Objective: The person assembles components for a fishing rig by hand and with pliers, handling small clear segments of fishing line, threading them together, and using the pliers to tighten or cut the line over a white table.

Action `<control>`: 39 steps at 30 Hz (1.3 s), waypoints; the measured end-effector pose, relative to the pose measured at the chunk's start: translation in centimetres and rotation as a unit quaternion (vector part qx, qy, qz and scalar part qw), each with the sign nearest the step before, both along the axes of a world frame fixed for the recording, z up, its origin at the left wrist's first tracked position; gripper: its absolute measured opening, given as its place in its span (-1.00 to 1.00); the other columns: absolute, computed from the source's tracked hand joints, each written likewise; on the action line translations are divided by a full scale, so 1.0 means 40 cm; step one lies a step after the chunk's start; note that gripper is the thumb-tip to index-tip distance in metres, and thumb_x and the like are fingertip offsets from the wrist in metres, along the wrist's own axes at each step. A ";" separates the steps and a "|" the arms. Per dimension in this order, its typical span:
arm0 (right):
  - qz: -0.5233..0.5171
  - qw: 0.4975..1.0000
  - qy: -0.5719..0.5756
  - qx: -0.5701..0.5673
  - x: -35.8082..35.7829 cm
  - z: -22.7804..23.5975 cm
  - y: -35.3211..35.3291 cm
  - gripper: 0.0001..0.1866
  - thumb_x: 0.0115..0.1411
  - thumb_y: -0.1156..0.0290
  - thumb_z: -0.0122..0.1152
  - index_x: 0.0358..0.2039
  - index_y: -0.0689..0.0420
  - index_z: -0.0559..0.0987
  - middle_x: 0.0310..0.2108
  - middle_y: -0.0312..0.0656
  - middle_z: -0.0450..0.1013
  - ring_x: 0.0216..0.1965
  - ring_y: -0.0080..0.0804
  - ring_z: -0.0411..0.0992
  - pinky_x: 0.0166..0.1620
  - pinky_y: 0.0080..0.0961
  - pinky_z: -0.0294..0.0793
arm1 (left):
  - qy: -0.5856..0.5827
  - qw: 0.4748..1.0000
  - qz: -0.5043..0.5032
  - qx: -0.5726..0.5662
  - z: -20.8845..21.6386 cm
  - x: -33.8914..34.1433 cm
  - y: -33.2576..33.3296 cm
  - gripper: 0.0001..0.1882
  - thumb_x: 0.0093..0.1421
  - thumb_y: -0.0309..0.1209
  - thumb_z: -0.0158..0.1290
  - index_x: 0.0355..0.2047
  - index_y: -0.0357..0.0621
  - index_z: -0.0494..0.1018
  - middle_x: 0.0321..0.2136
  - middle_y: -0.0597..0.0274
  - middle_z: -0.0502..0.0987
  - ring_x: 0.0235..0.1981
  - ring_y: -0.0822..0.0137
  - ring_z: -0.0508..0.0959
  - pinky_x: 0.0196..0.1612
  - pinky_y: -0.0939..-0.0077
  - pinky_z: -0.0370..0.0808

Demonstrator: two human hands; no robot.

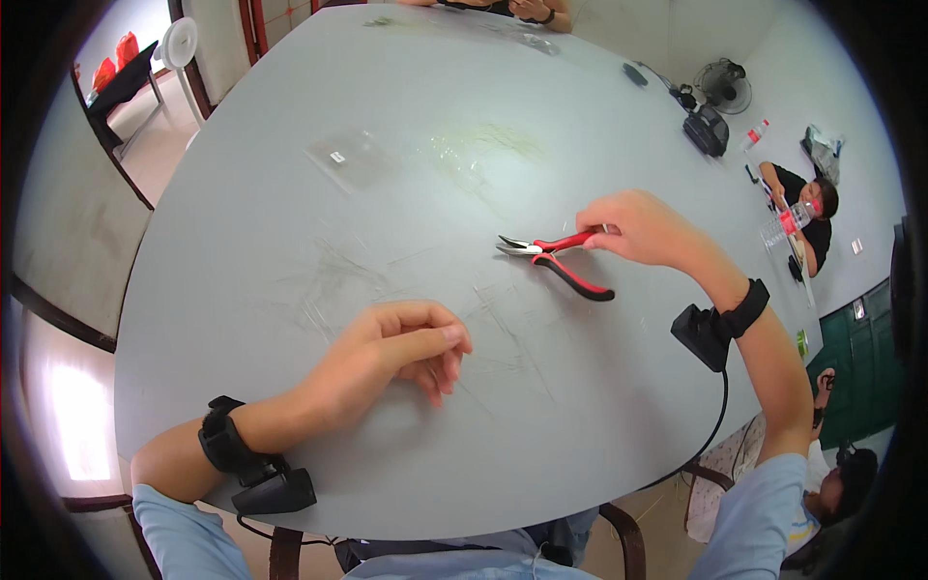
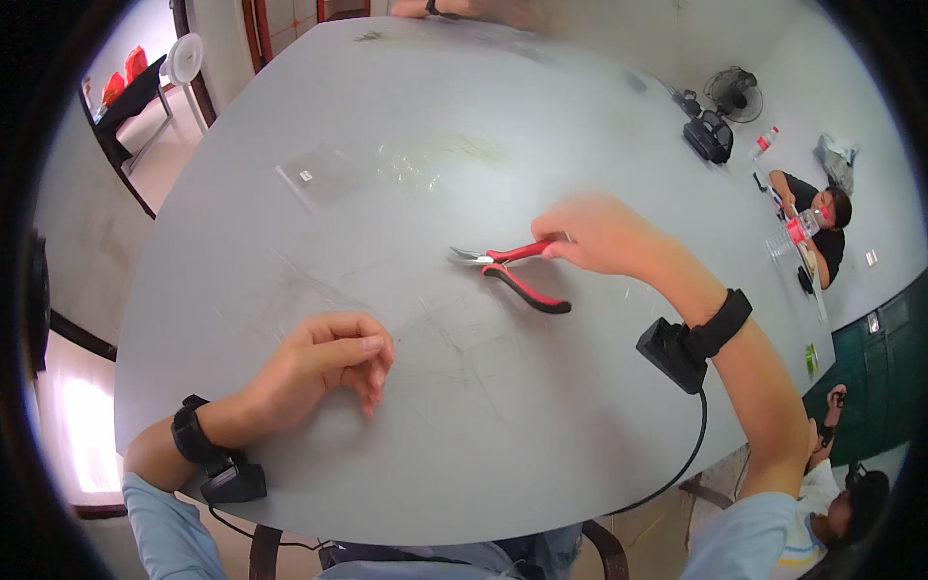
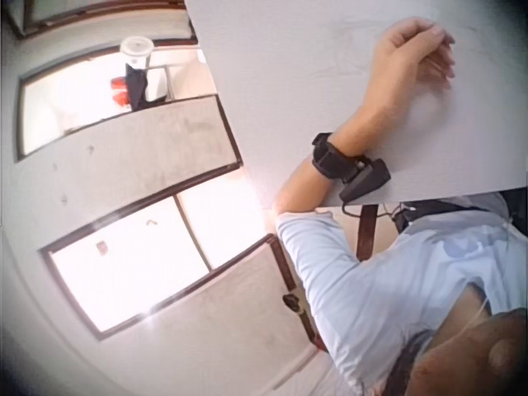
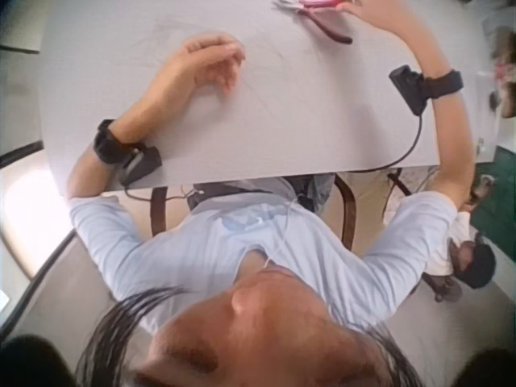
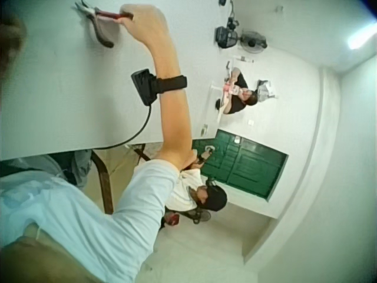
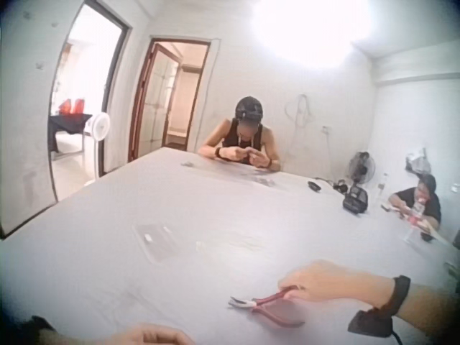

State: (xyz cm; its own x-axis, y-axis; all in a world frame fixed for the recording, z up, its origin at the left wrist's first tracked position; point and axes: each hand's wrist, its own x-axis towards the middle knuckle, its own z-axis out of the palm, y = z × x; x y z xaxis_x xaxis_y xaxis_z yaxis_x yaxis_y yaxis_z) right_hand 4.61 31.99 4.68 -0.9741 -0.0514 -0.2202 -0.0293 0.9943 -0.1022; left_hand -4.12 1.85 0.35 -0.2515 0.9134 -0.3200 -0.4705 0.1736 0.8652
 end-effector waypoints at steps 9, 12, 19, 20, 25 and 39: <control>-0.021 0.997 0.060 -0.046 0.035 0.113 0.023 -0.92 0.08 0.43 0.09 -0.42 0.15 0.45 -0.67 -0.23 0.34 -0.71 -0.40 0.25 -0.57 -0.49 0.22 | 0.015 1.000 0.008 0.014 0.010 0.006 -0.009 -0.80 0.22 -0.34 -0.10 -0.42 -0.24 0.38 -0.54 0.26 0.40 -0.50 0.43 0.44 -0.41 0.52 0.42; 0.020 0.996 0.082 -0.016 -0.012 0.108 0.059 -0.92 0.09 0.43 0.07 -0.43 0.16 0.44 -0.71 -0.21 0.33 -0.73 -0.39 0.24 -0.58 -0.47 0.20 | 0.013 1.000 0.010 0.004 0.008 0.005 -0.006 -0.80 0.22 -0.34 -0.10 -0.41 -0.24 0.38 -0.53 0.26 0.41 -0.50 0.43 0.44 -0.39 0.52 0.42; -0.021 0.986 0.158 0.053 -0.126 0.023 0.091 -0.89 0.04 0.40 0.11 -0.45 0.17 0.48 -0.70 -0.18 0.35 -0.65 -0.30 0.28 -0.52 -0.40 0.21 | 0.007 1.000 0.011 0.010 0.001 -0.004 -0.008 -0.80 0.22 -0.35 -0.09 -0.39 -0.25 0.40 -0.53 0.26 0.42 -0.49 0.43 0.45 -0.38 0.53 0.42; -0.012 0.982 0.177 0.062 -0.139 0.006 0.104 -0.88 0.04 0.39 0.12 -0.45 0.16 0.49 -0.70 -0.19 0.35 -0.65 -0.30 0.28 -0.52 -0.40 0.21 | 0.009 1.000 0.009 0.012 0.001 -0.003 -0.009 -0.80 0.22 -0.35 -0.09 -0.40 -0.25 0.40 -0.53 0.26 0.42 -0.49 0.43 0.45 -0.38 0.53 0.42; -0.033 0.977 0.203 0.051 -0.188 -0.035 0.112 -0.87 0.04 0.36 0.12 -0.45 0.14 0.50 -0.71 -0.21 0.36 -0.64 -0.31 0.30 -0.51 -0.39 0.22 | 0.005 1.000 0.004 0.014 0.007 0.006 -0.008 -0.80 0.22 -0.35 -0.08 -0.40 -0.26 0.41 -0.54 0.26 0.43 -0.49 0.45 0.46 -0.37 0.56 0.42; -0.155 0.945 0.286 0.047 -0.464 -0.182 0.216 -0.71 0.11 0.23 0.00 -0.49 0.19 0.54 -0.49 0.01 0.46 -0.40 -0.05 0.43 -0.32 -0.17 0.37 | -0.029 0.999 -0.032 0.000 0.004 -0.012 -0.006 -0.82 0.22 -0.38 -0.06 -0.38 -0.28 0.42 -0.55 0.25 0.45 -0.49 0.47 0.45 -0.36 0.58 0.41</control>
State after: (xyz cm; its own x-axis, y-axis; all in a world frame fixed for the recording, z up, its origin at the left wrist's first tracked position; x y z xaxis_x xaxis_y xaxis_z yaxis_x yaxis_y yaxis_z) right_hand -13.95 40.64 -2.60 -0.9003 0.2497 0.3564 0.2410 0.9680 -0.0695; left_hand -4.59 1.61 0.49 -0.1741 0.9271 -0.3320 -0.5074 0.2045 0.8371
